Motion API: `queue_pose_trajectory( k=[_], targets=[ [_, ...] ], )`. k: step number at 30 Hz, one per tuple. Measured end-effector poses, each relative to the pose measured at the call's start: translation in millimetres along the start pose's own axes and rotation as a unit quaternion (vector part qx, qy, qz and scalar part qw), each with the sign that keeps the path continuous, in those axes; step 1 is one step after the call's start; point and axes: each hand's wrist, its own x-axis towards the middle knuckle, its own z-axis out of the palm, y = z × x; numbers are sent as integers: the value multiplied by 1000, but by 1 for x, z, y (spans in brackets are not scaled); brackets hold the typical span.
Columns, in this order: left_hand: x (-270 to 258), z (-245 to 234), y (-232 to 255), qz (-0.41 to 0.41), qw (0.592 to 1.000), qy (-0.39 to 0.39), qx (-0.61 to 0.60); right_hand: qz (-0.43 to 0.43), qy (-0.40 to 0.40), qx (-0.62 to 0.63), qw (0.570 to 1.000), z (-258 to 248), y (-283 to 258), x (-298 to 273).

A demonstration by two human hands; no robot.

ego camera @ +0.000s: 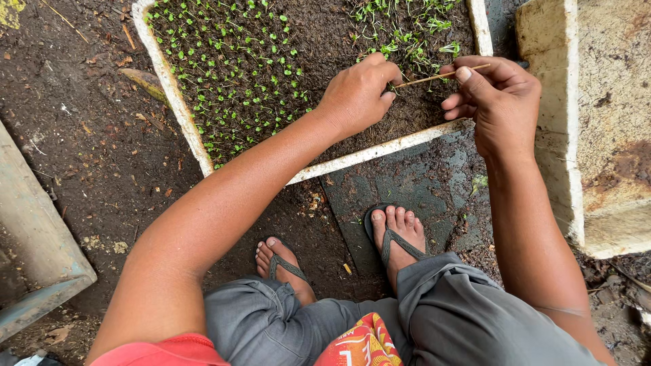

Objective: The person uses a small wooden stick to lift seedlings and transplant them into soil in a white styrofoam tray, handling the delicate plants one at a time and pressing the soil around them.

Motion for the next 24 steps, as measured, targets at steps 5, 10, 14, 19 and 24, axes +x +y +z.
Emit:
queue_pose_trajectory(
  k=[5,10,14,19,24],
  targets=[
    [1,-1,0,20,999,32,-7,-5,-8,-15,1000,-2,-3,-2],
    [1,-11,-2,9,998,20,-51,-12,-15,-21,1000,-8,1,-4],
    [0,-18,-3,8,983,15,-182,-43,2,-24,999,-12,0,-8],
    [5,-8,-3,22,914,25,-404,-56,25,14,998,-6,-9,-11],
    [2,-11,3,6,891,9,-454,-97,-80,-207,970,15,-23,-27]
  ],
)
